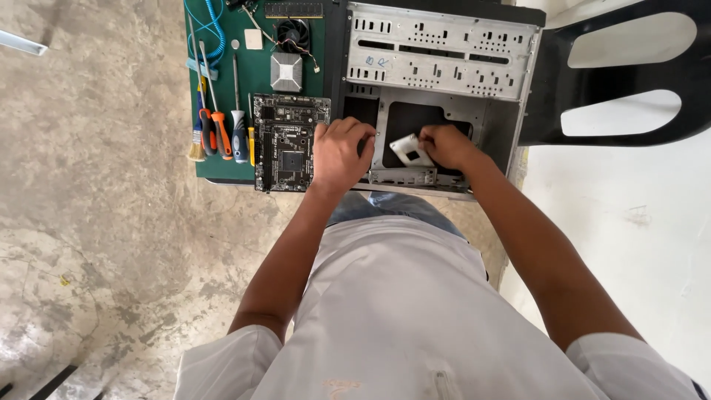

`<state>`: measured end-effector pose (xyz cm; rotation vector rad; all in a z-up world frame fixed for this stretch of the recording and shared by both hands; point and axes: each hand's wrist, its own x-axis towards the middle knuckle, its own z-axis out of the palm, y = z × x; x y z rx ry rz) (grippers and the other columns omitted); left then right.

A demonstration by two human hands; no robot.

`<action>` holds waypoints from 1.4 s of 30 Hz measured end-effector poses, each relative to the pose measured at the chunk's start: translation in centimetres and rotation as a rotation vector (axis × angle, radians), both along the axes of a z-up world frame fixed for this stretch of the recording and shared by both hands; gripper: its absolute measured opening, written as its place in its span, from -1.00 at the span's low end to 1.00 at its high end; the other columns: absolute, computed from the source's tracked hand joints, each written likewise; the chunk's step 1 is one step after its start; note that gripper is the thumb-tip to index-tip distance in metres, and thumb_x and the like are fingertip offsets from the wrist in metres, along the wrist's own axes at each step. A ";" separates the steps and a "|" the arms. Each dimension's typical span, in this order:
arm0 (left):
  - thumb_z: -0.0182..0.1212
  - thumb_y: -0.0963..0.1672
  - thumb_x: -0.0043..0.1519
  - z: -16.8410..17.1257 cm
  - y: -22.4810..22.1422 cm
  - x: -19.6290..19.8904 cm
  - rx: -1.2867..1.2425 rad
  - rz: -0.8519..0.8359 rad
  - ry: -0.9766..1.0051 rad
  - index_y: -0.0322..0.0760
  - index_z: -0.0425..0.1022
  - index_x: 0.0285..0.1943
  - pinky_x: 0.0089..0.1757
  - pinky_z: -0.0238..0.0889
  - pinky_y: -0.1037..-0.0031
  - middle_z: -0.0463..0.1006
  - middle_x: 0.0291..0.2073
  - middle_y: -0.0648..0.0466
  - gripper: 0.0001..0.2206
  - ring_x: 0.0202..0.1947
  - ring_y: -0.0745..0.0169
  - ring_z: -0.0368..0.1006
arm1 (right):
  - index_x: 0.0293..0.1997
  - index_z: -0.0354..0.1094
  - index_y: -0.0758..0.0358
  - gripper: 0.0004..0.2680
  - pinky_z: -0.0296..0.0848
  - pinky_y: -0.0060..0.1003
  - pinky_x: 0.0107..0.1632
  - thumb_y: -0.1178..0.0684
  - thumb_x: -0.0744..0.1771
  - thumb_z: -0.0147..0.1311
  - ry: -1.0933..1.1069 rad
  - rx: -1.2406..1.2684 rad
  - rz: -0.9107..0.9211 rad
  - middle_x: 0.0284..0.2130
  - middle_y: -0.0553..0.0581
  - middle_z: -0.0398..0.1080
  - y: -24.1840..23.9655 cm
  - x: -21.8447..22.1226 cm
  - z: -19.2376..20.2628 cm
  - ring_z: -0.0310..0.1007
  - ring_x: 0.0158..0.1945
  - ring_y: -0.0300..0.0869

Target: The person disassembles computer components, specifically removing the CPU and motherboard from a case, and cleans them using a brush.

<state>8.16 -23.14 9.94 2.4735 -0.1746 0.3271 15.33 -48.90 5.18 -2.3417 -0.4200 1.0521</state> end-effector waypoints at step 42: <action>0.23 0.00 0.30 7.8 -3.2 -3.8 -1.708 -0.225 0.719 -0.54 0.12 0.42 -0.43 0.28 0.48 0.28 -0.23 0.05 -0.35 -0.36 0.35 0.26 | 0.04 0.33 0.56 -0.76 0.56 -0.19 -0.32 0.07 0.43 -0.08 -0.131 0.982 -0.566 -0.34 0.40 0.49 3.0 -8.4 12.7 0.56 -0.35 -0.04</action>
